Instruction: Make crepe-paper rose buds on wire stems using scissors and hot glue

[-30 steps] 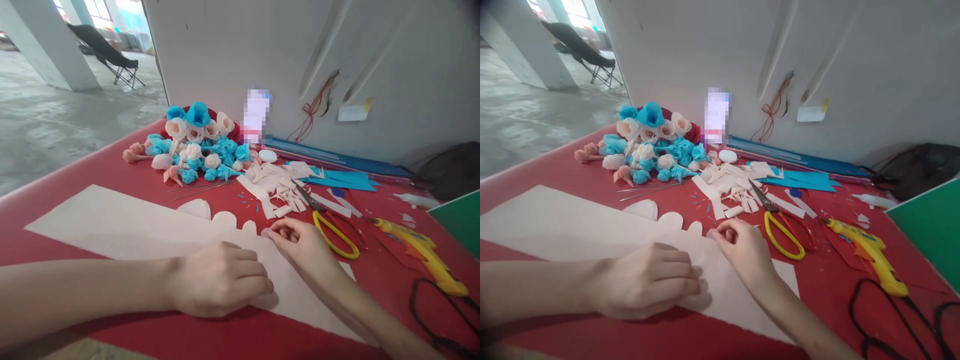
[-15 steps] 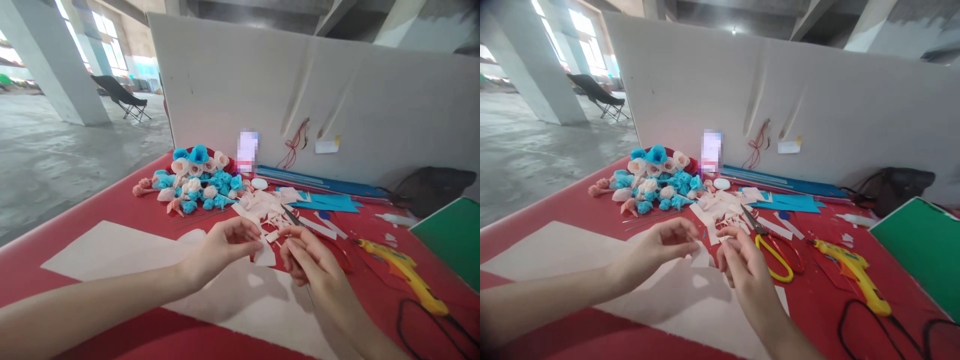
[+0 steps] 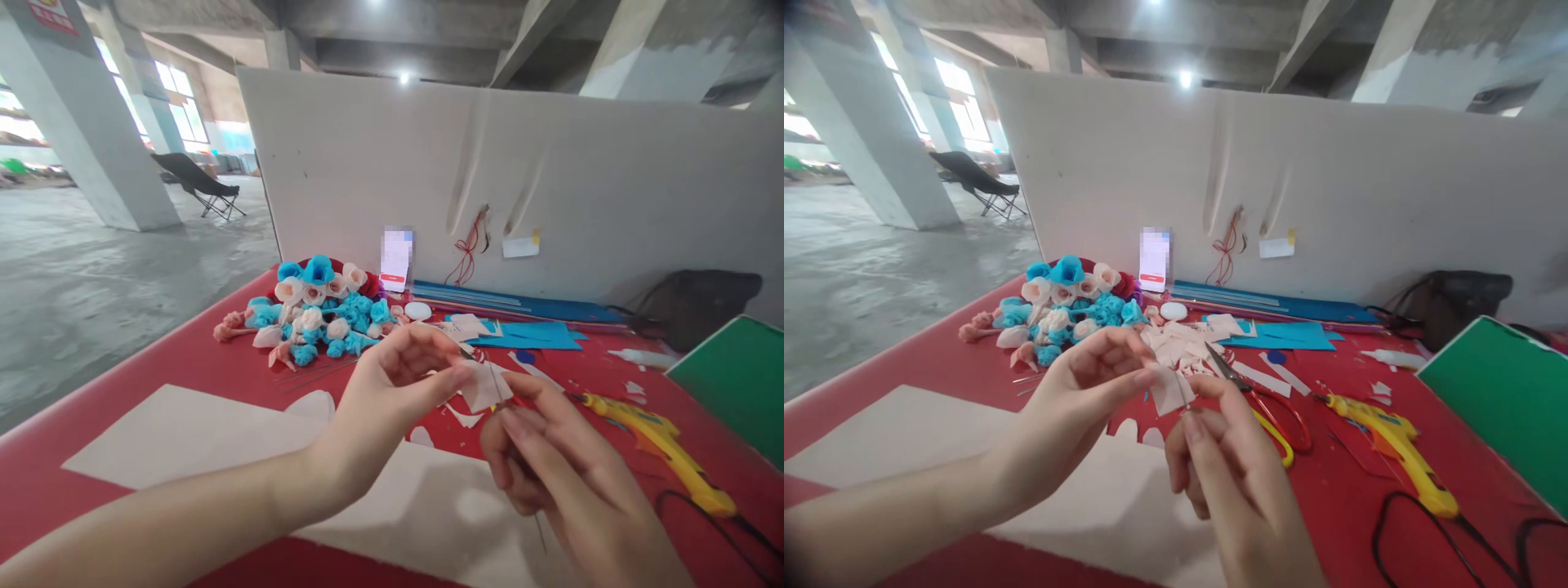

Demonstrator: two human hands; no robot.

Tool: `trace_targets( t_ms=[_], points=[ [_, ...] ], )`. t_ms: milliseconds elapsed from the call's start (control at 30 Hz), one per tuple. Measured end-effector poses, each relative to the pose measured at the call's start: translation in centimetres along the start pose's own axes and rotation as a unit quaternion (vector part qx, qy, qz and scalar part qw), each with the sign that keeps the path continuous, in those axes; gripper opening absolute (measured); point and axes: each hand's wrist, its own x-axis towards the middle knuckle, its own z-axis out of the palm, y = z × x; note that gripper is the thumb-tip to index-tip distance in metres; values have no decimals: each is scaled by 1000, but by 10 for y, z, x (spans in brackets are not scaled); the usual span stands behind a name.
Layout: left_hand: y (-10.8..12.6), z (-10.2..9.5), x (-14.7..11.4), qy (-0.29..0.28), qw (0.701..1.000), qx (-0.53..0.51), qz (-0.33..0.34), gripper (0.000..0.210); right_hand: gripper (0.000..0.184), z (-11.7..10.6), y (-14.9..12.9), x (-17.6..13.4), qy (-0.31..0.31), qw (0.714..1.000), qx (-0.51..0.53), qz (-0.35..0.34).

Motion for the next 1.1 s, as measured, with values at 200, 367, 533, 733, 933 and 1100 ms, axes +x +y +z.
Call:
trace_targets(
  t_ms=[200,367,533,733,933,1100],
  points=[
    [2,0,-6,-50,998,-28,-32,13,17,-3,-1,-3,40,998,-26,-42],
    [3,2,-7,-105,994,31,-22,14,18,-1,1,-4,21,998,-38,-42],
    [4,2,-7,-90,995,43,-6,22,24,1,1,-4,35,999,-38,-10],
    [3,1,-9,-98,993,-17,-55,21,22,-5,4,-4,2,997,-64,-33],
    [5,2,-11,-109,991,-36,-74,19,17,-4,5,-4,-7,996,-70,-50],
    [1,2,-14,-113,989,-41,-82,19,17,0,4,-4,6,997,-53,-47]
  ],
)
